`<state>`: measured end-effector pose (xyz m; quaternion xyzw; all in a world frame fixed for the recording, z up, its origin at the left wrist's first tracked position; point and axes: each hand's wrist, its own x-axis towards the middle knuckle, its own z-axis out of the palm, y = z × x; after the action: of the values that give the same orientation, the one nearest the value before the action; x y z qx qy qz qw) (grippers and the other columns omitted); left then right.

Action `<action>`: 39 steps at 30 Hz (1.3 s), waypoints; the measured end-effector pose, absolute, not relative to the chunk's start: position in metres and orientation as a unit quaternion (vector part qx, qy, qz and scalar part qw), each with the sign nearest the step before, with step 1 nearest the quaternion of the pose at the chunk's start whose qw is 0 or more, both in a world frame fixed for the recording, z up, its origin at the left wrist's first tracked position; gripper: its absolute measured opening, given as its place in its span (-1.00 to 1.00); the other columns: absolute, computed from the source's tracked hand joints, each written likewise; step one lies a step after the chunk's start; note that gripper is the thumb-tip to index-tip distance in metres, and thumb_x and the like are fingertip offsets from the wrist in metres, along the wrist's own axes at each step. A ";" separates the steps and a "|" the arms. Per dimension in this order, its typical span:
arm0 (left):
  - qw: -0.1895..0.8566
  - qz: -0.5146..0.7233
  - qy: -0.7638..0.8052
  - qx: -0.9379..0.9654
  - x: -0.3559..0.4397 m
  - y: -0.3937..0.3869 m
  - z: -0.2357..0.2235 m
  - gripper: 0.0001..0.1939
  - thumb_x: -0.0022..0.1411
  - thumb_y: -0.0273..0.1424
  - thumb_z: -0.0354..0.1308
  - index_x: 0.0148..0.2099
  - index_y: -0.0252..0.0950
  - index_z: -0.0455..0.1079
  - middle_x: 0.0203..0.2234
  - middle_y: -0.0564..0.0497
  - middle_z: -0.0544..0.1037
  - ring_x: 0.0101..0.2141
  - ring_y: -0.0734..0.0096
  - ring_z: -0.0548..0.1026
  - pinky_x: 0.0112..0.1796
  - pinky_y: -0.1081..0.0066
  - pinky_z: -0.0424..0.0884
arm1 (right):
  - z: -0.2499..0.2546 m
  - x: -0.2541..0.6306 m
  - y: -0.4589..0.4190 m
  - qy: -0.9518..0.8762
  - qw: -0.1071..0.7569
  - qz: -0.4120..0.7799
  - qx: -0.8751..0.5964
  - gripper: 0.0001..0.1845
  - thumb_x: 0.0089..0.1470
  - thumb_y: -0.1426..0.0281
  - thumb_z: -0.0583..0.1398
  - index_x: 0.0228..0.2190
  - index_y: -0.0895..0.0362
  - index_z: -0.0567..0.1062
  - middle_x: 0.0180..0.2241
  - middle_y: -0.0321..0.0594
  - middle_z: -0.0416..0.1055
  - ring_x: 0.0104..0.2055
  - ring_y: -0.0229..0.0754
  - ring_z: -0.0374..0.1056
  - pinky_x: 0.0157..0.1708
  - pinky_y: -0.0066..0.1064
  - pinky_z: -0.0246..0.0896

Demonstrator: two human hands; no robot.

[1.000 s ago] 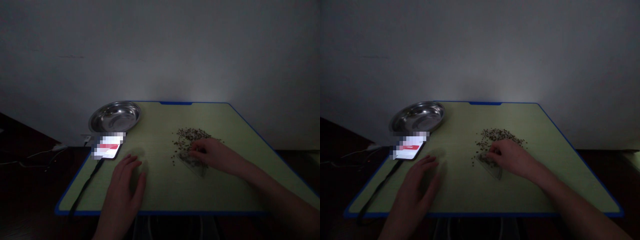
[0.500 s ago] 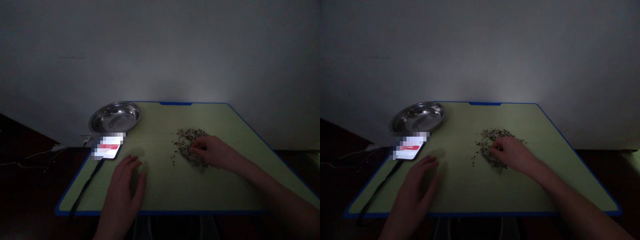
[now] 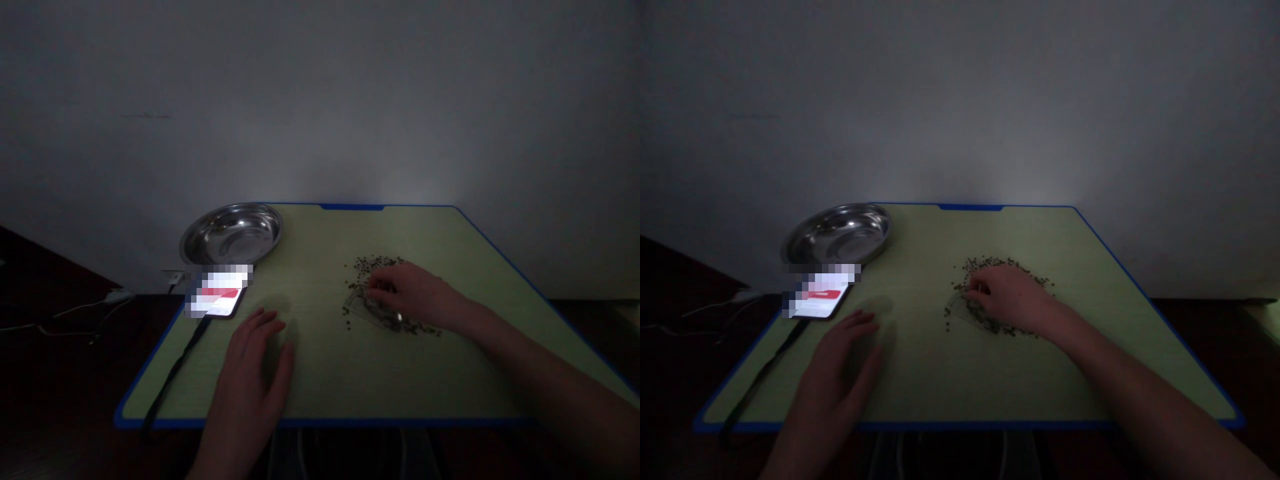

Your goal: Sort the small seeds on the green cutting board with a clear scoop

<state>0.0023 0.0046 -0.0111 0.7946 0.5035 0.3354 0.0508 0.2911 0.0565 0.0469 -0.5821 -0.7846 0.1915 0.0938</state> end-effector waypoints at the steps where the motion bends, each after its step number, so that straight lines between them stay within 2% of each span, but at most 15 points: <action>1: 0.051 0.336 0.502 0.795 0.002 0.005 -0.011 -0.76 0.34 -0.30 0.03 0.03 -0.21 0.30 0.01 -0.19 0.47 0.07 -0.01 0.45 -0.02 -0.14 0.46 | 0.048 0.289 0.057 -0.792 0.092 0.195 -0.571 -0.79 0.15 0.30 0.15 -0.42 0.10 0.54 -0.47 -0.24 0.48 -0.46 -0.23 0.29 -0.48 -0.37 0.02; 8: 0.057 0.334 0.503 0.795 0.002 0.005 -0.013 -0.76 0.34 -0.31 0.04 0.03 -0.19 0.29 0.02 -0.17 0.46 0.08 0.01 0.43 0.00 -0.15 0.45 | 0.058 0.295 0.050 -0.779 0.113 0.225 -0.574 -0.76 0.17 0.30 0.14 -0.47 0.12 0.50 -0.52 -0.27 0.42 -0.50 -0.25 0.25 -0.49 -0.39 0.04; 17: 0.057 0.328 0.509 0.794 0.002 0.005 -0.014 -0.76 0.35 -0.30 0.03 0.04 -0.18 0.29 0.03 -0.16 0.45 0.08 0.03 0.43 0.00 -0.13 0.45 | 0.053 0.293 0.043 -0.777 0.098 0.271 -0.559 -0.77 0.16 0.29 0.14 -0.45 0.10 0.52 -0.54 -0.32 0.42 -0.51 -0.27 0.26 -0.48 -0.41 0.06; 31: 0.056 0.336 0.505 0.793 0.002 0.004 -0.013 -0.76 0.34 -0.30 0.03 0.04 -0.19 0.29 0.02 -0.16 0.45 0.08 0.03 0.43 0.00 -0.13 0.45 | 0.046 0.289 0.060 -0.778 0.093 0.198 -0.588 -0.73 0.13 0.24 0.14 -0.44 0.11 0.56 -0.47 -0.21 0.50 -0.46 -0.20 0.33 -0.48 -0.35 0.04; 39: 0.055 0.338 0.502 0.794 0.002 0.003 -0.013 -0.77 0.35 -0.31 0.02 0.03 -0.18 0.29 0.02 -0.16 0.46 0.08 0.03 0.43 0.00 -0.14 0.46 | 0.047 0.282 0.078 -0.778 0.089 0.136 -0.608 -0.76 0.11 0.29 0.15 -0.43 0.13 0.58 -0.45 -0.18 0.53 -0.46 -0.20 0.34 -0.48 -0.35 0.03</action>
<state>0.0018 0.0033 -0.0130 0.7940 0.5024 0.3377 0.0554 0.2821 0.0780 0.0465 -0.6075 -0.7775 0.1360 0.0887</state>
